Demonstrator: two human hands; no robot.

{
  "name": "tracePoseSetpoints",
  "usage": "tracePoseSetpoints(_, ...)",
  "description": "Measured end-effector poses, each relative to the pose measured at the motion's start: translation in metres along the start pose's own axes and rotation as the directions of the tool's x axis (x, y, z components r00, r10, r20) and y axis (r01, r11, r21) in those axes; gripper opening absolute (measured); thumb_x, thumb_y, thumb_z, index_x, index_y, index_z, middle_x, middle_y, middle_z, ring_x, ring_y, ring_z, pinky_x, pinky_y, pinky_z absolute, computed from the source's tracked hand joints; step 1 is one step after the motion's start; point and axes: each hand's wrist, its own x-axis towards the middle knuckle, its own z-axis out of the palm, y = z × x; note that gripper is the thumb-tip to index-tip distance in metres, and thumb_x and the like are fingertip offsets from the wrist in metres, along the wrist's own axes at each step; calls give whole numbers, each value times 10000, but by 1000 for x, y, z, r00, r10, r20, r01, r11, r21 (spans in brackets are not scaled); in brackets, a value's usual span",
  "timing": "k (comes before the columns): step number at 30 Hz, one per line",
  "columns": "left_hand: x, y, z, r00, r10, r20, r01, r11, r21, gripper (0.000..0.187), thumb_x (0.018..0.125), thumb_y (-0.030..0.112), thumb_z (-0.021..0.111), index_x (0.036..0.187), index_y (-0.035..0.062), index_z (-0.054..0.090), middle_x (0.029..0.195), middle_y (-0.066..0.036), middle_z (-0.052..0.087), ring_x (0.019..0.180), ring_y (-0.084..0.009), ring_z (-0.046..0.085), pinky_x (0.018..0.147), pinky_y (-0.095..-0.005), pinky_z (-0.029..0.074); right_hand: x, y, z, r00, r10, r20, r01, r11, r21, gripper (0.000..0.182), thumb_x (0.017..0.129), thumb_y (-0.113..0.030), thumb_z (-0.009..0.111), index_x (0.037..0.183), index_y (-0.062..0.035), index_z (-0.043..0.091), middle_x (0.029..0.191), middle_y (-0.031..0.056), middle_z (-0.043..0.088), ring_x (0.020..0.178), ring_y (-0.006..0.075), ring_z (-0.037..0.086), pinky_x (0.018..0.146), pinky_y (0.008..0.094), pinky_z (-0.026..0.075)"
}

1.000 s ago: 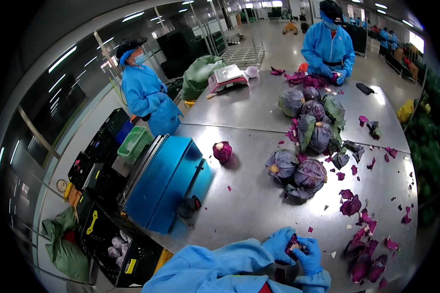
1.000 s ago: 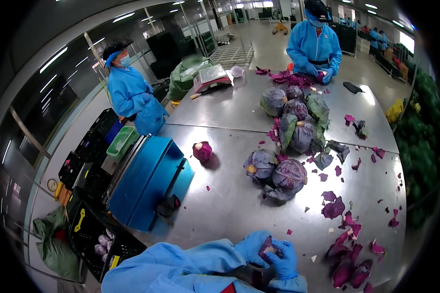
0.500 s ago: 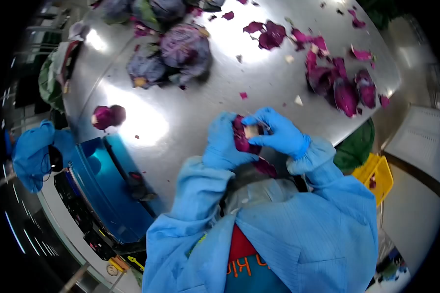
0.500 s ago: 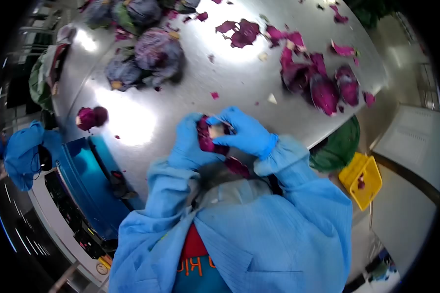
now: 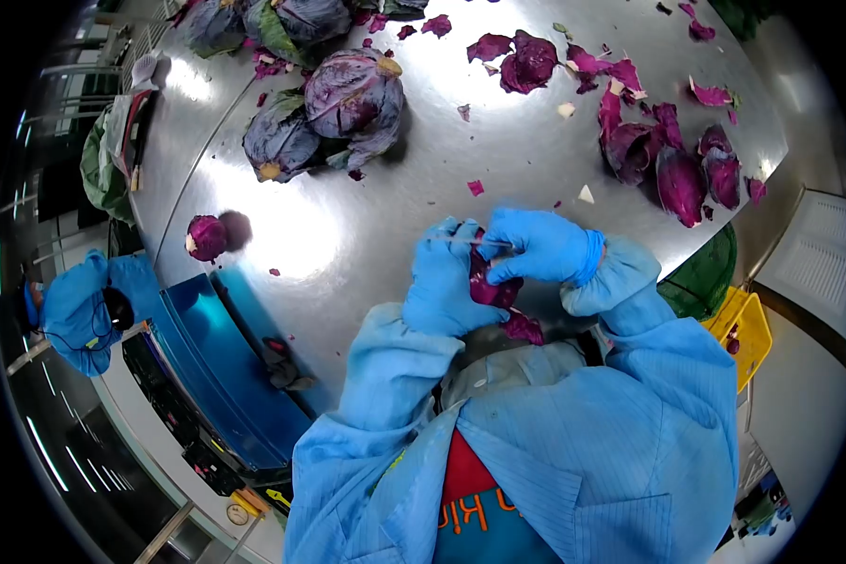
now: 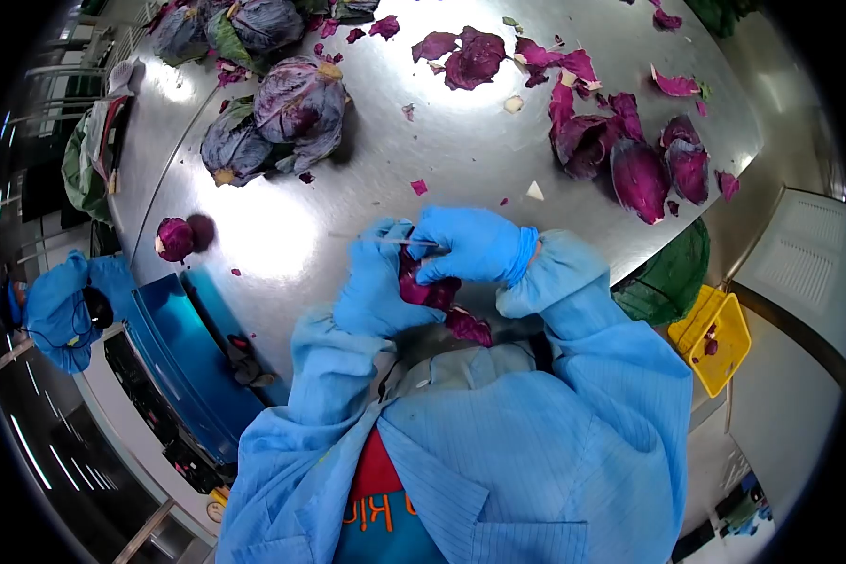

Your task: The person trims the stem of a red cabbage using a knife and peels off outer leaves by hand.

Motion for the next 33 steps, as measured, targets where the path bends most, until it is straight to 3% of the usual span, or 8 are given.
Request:
tracePoseSetpoints(4, -20, 16, 5, 958, -209, -198, 191, 976, -105, 1089, 465, 455, 884, 1321, -4, 391, 1297, -239, 410, 1196, -411, 414, 1047, -464, 339, -12, -13, 1, 1000, 5, 18, -8, 984, 176, 245, 841, -310, 713, 893, -80, 646, 775, 65, 590, 663, 174, 567, 592, 324, 440)
tracePoseSetpoints(6, -34, 7, 16, 918, -287, -274, 212, 939, -271, 1144, 466, 436, 901, 1359, -8, 340, 1328, -242, 376, 1211, -408, 404, 1059, -462, 331, -25, -36, -1, 774, 632, 42, -516, 591, 620, 302, 896, -382, 623, 929, -83, 646, 773, 142, 626, 648, 317, 604, 645, 399, 486)
tracePoseSetpoints(7, -37, -1, 27, 902, -295, -314, 185, 924, -336, 1209, 442, 448, 924, 1373, -5, 301, 1344, -231, 356, 1222, -393, 398, 1058, -453, 334, -31, -32, 5, 759, 646, -80, -527, 681, 508, 336, 910, -414, 588, 918, -83, 644, 755, 148, 624, 642, 333, 603, 639, 410, 487)
tracePoseSetpoints(12, -46, -13, 36, 895, -276, -351, 132, 914, -383, 1228, 435, 527, 910, 1365, -4, 309, 1326, -226, 374, 1223, -387, 400, 1060, -438, 336, -55, 3, 52, 814, 381, -438, -448, 892, -57, 496, 941, -542, 447, 835, -92, 627, 728, 168, 616, 678, 386, 599, 637, 453, 482)
tracePoseSetpoints(23, -40, -9, 28, 912, -128, -391, 69, 984, -162, 1136, 477, 430, 934, 1333, 20, 310, 1232, -160, 416, 1127, -296, 487, 986, -387, 415, -37, 36, 36, 975, 165, -150, -201, 941, -274, 589, 927, -612, 382, 760, -92, 603, 748, 157, 604, 715, 374, 593, 639, 455, 465)
tracePoseSetpoints(29, -32, 8, 20, 924, -195, -329, 130, 969, -208, 1155, 459, 447, 928, 1344, 10, 329, 1247, -184, 424, 1138, -333, 475, 979, -424, 407, -19, 37, 25, 970, 211, -123, -239, 920, -311, 584, 926, -595, 407, 718, -91, 619, 677, 188, 587, 659, 372, 597, 620, 462, 464)
tracePoseSetpoints(32, -28, 30, 29, 908, -211, -361, 219, 976, -19, 1189, 451, 465, 902, 1380, 14, 313, 1336, -257, 399, 1238, -430, 375, 1030, -498, 334, -16, 43, 40, 883, 282, -376, -412, 849, -330, 596, 924, -595, 420, 740, -77, 650, 682, 196, 597, 646, 375, 593, 608, 448, 462)
tracePoseSetpoints(33, -26, 34, 29, 904, -244, -351, 253, 967, -20, 1193, 455, 462, 898, 1390, 8, 312, 1359, -274, 387, 1257, -449, 356, 1035, -525, 323, -18, 46, 48, 786, 363, -502, -408, 913, 21, 561, 912, -564, 495, 744, -51, 648, 667, 196, 603, 630, 347, 605, 588, 423, 458)
